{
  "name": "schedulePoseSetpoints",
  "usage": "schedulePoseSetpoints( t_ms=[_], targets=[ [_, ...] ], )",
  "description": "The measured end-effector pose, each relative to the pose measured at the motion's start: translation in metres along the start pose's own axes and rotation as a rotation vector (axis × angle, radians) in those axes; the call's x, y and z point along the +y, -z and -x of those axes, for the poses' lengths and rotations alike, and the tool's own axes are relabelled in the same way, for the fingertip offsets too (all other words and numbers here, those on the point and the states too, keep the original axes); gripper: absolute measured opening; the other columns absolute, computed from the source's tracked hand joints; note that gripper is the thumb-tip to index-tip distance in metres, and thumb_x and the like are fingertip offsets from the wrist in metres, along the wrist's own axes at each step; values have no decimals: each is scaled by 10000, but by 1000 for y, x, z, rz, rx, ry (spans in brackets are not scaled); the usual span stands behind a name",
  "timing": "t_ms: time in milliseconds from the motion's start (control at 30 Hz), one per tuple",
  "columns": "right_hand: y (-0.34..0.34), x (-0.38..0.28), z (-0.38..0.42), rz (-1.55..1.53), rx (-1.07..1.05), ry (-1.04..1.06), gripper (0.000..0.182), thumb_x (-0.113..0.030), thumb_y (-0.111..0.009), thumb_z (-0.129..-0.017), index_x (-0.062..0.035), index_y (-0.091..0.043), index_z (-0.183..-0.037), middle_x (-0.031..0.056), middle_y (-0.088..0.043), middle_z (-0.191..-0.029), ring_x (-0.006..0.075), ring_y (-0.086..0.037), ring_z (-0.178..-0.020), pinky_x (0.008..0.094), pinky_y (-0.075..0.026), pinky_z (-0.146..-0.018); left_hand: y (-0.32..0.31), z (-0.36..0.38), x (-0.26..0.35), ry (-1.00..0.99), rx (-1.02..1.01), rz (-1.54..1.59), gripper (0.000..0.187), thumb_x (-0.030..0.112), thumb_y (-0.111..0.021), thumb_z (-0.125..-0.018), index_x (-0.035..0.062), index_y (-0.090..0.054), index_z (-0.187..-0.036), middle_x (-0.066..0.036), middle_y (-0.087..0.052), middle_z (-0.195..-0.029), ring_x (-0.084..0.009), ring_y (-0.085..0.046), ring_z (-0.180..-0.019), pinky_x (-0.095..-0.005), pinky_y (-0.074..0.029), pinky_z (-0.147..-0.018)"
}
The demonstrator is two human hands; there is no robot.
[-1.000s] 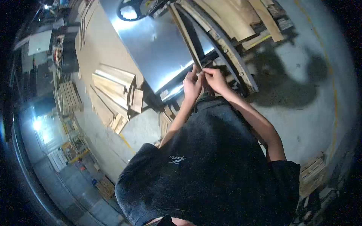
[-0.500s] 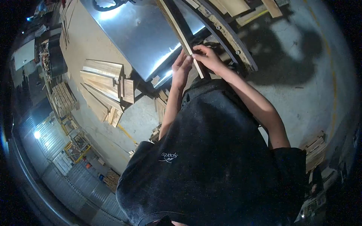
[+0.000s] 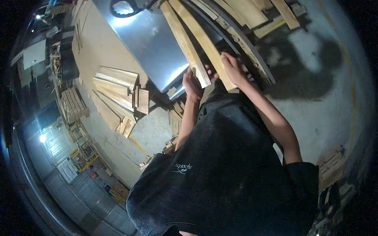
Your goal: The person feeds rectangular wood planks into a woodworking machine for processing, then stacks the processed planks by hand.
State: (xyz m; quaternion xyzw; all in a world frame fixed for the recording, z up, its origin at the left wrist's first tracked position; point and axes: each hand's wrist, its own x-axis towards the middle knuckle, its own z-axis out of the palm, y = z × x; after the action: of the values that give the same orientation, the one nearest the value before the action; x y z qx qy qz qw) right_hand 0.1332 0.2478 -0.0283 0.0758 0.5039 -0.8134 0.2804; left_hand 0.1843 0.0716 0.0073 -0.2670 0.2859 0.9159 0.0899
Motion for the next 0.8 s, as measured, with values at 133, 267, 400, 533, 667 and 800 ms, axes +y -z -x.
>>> schedulePoseSetpoints(
  t_ms=[133, 267, 400, 533, 667, 800],
  targets=[
    [1, -72, 27, 306, -27, 77, 303, -252, -580, -1004, 16, -584, -1146, 6, -590, -856, 103, -648, -654, 248, -524, -547, 17, 2, 3, -108, 63, -129, 406, 337, -468, -1012, 67, -453, -1315, -180, -660, -1037, -275, -693, -811, -361, -585, -713],
    [34, -89, 24, 400, -41, 62, 288, -243, -536, -1023, 15, -584, -1140, 37, -635, -899, 136, -683, -675, 259, -530, -539, 18, 9, 1, -137, 111, -27, 440, 385, -444, -1015, 64, -465, -1316, -199, -665, -1031, -287, -689, -828, -379, -579, -753],
    [42, -92, 17, 394, -61, -20, 291, -253, -453, -1049, 1, -569, -1132, 105, -686, -953, 183, -697, -657, 268, -534, -532, 11, 23, 30, -170, 91, -52, 592, 482, -435, -983, 31, -447, -1368, -226, -646, -1088, -313, -676, -872, -407, -568, -811],
    [36, -97, 11, 380, -53, -51, 288, -257, -444, -1051, -4, -555, -1128, 127, -694, -921, 208, -699, -643, 273, -531, -512, 21, 33, 55, -213, 155, -91, 612, 428, -501, -960, 32, -423, -1420, -173, -628, -1174, -284, -669, -952, -373, -587, -791],
    [33, -102, 14, 350, -28, -82, 309, -265, -445, -1047, 13, -546, -1134, 146, -698, -905, 227, -705, -639, 276, -530, -499, 40, 42, 75, -267, 192, -127, 602, 264, -512, -908, -23, -428, -1431, -161, -627, -1201, -264, -675, -955, -360, -597, -810],
    [31, -104, 15, 356, -53, -75, 321, -272, -448, -1041, 23, -548, -1117, 166, -705, -915, 246, -710, -643, 288, -533, -504, 48, 62, 100, -300, 319, -337, 437, 89, -543, -917, -58, -541, -1328, -160, -663, -1106, -239, -691, -837, -364, -626, -693]
  ],
)
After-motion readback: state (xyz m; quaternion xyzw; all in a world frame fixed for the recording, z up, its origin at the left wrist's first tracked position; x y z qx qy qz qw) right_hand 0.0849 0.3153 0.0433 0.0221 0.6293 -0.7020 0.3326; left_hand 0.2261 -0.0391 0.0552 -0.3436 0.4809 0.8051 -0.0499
